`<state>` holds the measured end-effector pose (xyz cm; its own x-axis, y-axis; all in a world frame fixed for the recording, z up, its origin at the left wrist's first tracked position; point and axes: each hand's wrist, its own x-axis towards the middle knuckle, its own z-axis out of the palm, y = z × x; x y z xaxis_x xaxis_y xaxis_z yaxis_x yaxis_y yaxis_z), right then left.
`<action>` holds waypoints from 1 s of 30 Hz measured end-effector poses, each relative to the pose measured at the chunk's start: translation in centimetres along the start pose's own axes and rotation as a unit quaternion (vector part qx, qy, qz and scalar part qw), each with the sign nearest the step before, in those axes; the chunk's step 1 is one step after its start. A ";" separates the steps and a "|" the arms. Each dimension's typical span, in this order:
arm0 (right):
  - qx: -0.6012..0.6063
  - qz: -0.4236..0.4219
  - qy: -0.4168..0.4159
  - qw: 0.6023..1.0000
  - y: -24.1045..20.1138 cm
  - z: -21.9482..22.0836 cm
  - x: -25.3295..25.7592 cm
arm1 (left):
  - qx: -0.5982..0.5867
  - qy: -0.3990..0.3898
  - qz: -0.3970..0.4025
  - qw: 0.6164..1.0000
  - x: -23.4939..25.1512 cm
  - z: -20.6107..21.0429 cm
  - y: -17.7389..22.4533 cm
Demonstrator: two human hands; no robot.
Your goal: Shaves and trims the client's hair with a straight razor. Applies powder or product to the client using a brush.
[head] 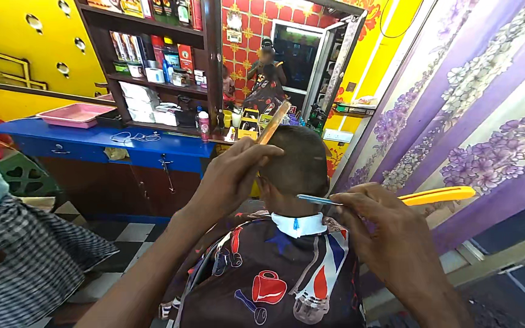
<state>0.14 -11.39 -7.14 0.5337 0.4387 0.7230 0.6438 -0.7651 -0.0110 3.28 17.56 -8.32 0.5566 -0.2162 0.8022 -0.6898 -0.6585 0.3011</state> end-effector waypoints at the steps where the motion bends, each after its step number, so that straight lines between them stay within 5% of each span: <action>1: -0.023 -0.014 -0.011 1.000 -0.6 0.2 0.5 | 0.018 -0.028 0.007 0.999 0.7 0.0 0.1; 7: -0.092 -0.044 -0.042 0.994 -2.7 1.0 2.2 | 0.023 -0.101 -0.015 0.995 2.0 1.4 0.9; 30: -0.104 -0.080 -0.083 0.988 -1.9 1.8 2.8 | 0.065 -0.115 -0.029 0.991 2.2 2.0 1.2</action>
<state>1.34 -7.86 -6.34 0.5275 0.6205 0.5803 0.6102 -0.7520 0.2495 4.59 14.81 -7.25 0.6943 -0.3244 0.6424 -0.5965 -0.7588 0.2616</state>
